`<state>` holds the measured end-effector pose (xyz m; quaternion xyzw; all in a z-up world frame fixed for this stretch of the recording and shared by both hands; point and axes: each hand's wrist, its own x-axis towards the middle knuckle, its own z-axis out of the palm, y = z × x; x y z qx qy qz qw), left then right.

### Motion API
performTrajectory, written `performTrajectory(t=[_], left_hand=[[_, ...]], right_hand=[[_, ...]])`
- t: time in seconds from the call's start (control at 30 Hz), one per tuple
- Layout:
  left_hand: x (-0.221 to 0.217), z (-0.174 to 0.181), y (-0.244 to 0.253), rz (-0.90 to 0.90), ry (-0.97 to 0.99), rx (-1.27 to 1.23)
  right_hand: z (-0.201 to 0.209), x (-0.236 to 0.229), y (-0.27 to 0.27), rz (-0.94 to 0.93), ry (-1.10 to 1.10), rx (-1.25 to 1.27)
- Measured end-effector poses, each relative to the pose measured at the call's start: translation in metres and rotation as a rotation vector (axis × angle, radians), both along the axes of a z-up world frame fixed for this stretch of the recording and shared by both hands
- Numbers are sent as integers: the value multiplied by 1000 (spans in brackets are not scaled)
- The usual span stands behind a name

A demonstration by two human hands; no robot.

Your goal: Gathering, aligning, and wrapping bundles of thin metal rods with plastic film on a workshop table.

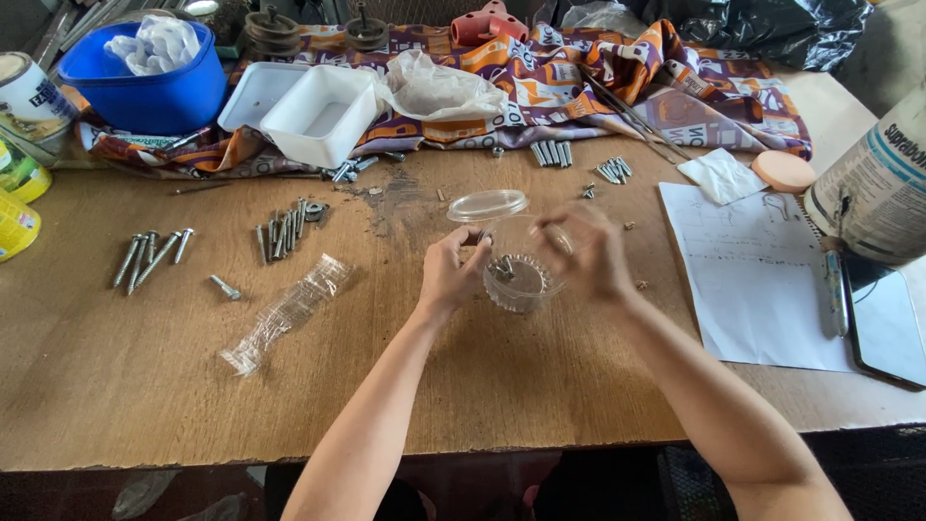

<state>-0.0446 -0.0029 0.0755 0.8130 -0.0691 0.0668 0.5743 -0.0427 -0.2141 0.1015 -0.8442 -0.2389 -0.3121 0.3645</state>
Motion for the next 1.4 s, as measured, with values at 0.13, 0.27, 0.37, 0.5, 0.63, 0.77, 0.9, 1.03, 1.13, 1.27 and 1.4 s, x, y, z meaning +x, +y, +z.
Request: performTrajectory(t=[0.13, 0.27, 0.37, 0.5, 0.63, 0.77, 0.9, 1.03, 1.13, 1.27, 1.4], left_hand=[[1, -3, -1, 14, 31, 15], [6, -16, -2, 7, 31, 45], [4, -15, -3, 3, 25, 49], [11, -23, -2, 3, -13, 76], [12, -25, -1, 4, -34, 52], [9, -21, 2, -9, -59, 62], [7, -20, 3, 3, -43, 93], [11, -21, 1, -5, -17, 86], [9, -17, -2, -16, -36, 66], [3, -7, -1, -24, -21, 1], [-1, -3, 1, -24, -36, -9]], right_hand=[[-5, 38, -37, -164, 44, 65], [-31, 103, -88, -367, 126, -313], [-26, 121, -86, -376, 358, -440], [-38, 139, -83, -371, 526, -706], [-63, 152, -87, -437, 481, -802], [-83, 166, -89, -546, 379, -784], [-80, 159, -87, -588, 373, -675], [-60, 160, -100, -477, 415, -376], [-4, 135, -90, -230, 477, -153], [106, 51, -31, 202, 810, 87], [112, 29, 5, 412, 1049, -235]])
